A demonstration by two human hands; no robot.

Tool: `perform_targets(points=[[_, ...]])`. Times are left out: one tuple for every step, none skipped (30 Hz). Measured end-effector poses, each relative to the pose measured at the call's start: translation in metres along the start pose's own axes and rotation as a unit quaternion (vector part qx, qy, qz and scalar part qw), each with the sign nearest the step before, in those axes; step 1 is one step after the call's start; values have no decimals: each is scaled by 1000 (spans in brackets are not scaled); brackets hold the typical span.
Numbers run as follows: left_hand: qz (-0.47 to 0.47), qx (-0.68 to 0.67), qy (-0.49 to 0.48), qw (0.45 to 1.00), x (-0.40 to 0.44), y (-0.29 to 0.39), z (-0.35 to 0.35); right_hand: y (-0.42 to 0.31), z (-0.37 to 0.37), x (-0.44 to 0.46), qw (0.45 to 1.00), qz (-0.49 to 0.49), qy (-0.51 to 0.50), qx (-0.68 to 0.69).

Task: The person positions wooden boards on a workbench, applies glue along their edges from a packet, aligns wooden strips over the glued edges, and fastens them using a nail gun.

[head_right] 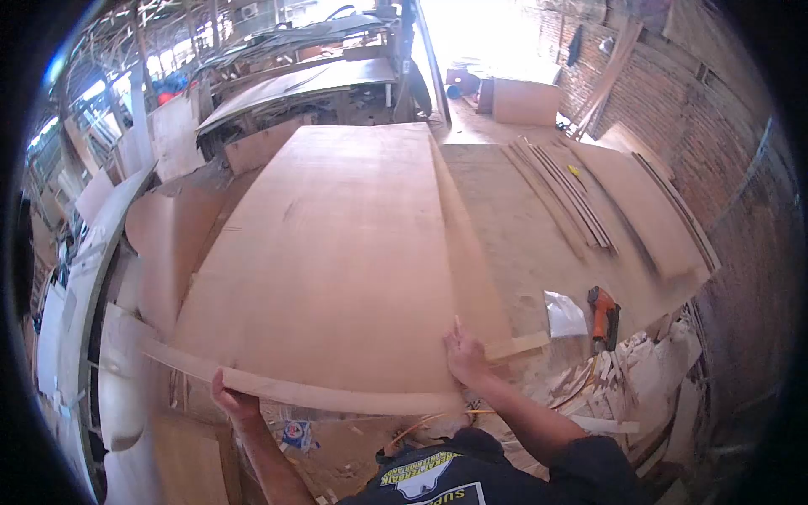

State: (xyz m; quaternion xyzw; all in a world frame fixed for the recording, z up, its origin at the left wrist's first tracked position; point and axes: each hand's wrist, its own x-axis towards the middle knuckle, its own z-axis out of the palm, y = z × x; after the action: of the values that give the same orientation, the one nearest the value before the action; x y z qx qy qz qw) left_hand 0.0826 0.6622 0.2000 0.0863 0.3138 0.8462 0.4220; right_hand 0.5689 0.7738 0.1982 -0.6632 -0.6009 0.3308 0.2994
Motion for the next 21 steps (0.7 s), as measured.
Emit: perform_targets(points=[[3,7,15,1000,3,2,10,5,8,8,1000,4,-5,-5],[12,21,20,1000,5,2,20,10,15,15,1000,0,-4,-11],[21,34,26,999,-1,8,49,13,23,22,1000,-5,-4,-17],[32,47,32,998,-3,11,68,15,30,29,1000,-11,-5,-24],[30,44,12,999,3,12,69,17,36,37,1000,-20,-4,-20],[29,42,-7,999,11,18,65,21,44,44,999,-29,-5,-17],[29,40,-25,998,15,22,69,24,51,52,999,-38,-6,-13],[30,56,-30,998,19,25,72,26,56,64,999,-39,-25,-11],[31,71,-35,996,22,28,83,29,62,75,998,-40,-45,-9],[32,87,-38,995,21,31,99,33,68,87,997,-41,-65,-8],[40,106,-39,993,21,32,117,35,76,98,997,-48,-53,-18],[50,124,-40,990,17,32,146,39,87,109,997,-56,-40,-28],[60,142,-41,987,16,31,168,26,86,113,997,-65,-28,-37],[76,157,-59,983,19,26,177,15,79,118,993,-40,-71,-91],[91,171,-77,978,26,20,182,-20,52,113,983,-15,-111,-143],[104,188,-83,973,24,17,197,-57,23,108,968,6,-154,-196],[117,204,-90,968,21,13,212,-41,36,130,943,-24,-200,-265],[126,220,-86,964,2,3,242,-9,63,158,901,-100,-236,-349],[134,233,-82,960,-19,-9,269,23,95,185,839,-209,-251,-436],[147,248,-108,952,-39,-22,292,46,116,199,823,-254,-241,-448],[160,261,-134,943,-60,-36,314,64,136,208,816,-288,-229,-445]])
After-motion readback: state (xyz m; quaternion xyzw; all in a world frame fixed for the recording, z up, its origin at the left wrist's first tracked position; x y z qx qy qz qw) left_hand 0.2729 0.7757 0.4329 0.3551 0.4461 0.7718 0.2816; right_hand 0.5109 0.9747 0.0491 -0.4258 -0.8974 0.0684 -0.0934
